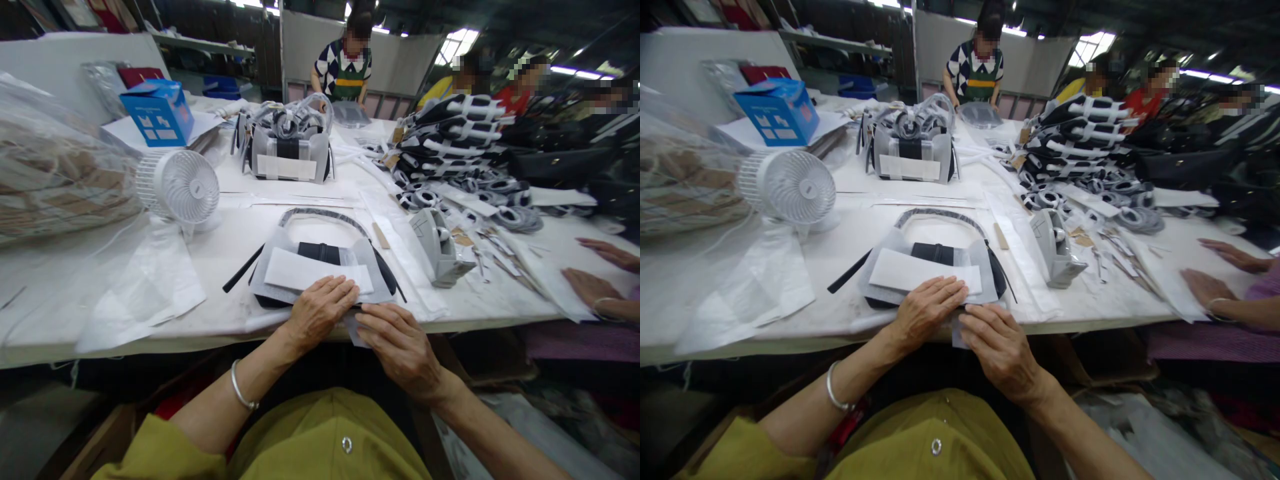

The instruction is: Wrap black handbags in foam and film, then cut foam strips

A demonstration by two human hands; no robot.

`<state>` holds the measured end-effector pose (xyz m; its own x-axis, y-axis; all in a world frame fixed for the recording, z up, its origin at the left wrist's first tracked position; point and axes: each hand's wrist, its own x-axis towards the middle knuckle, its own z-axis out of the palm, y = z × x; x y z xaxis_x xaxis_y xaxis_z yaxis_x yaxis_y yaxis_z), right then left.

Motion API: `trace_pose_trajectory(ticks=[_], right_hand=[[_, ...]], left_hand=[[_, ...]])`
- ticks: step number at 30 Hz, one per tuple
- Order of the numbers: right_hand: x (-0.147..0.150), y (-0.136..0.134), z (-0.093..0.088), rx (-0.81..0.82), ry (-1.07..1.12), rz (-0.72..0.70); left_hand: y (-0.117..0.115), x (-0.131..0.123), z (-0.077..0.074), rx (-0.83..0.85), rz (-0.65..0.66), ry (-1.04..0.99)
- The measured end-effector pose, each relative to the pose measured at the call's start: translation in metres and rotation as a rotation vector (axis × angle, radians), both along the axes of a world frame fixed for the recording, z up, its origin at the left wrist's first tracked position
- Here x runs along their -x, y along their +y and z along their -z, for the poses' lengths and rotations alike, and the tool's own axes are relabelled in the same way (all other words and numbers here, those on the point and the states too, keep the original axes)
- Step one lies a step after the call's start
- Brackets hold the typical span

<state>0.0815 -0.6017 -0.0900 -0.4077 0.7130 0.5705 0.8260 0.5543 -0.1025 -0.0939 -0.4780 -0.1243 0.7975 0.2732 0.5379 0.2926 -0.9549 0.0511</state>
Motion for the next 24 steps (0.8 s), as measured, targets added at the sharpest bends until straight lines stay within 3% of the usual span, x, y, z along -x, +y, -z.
trace_pose_trajectory(ticks=[4, 14, 21, 24], right_hand=[[-0.004, 0.018, -0.018, 0.043, -0.055, 0.045], [-0.024, 0.057, -0.035, 0.261, -0.230, 0.012], [-0.036, 0.081, -0.032, 0.380, -0.131, -0.033], [-0.037, 0.086, -0.029, 0.460, -0.055, -0.012]], left_hand=[[-0.001, 0.001, -0.003, 0.010, -0.004, 0.013], [-0.001, 0.000, -0.003, 0.134, -0.022, -0.115], [-0.002, 0.000, -0.014, 0.300, -0.006, -0.154], [-0.004, -0.004, -0.015, 0.344, -0.057, -0.212]])
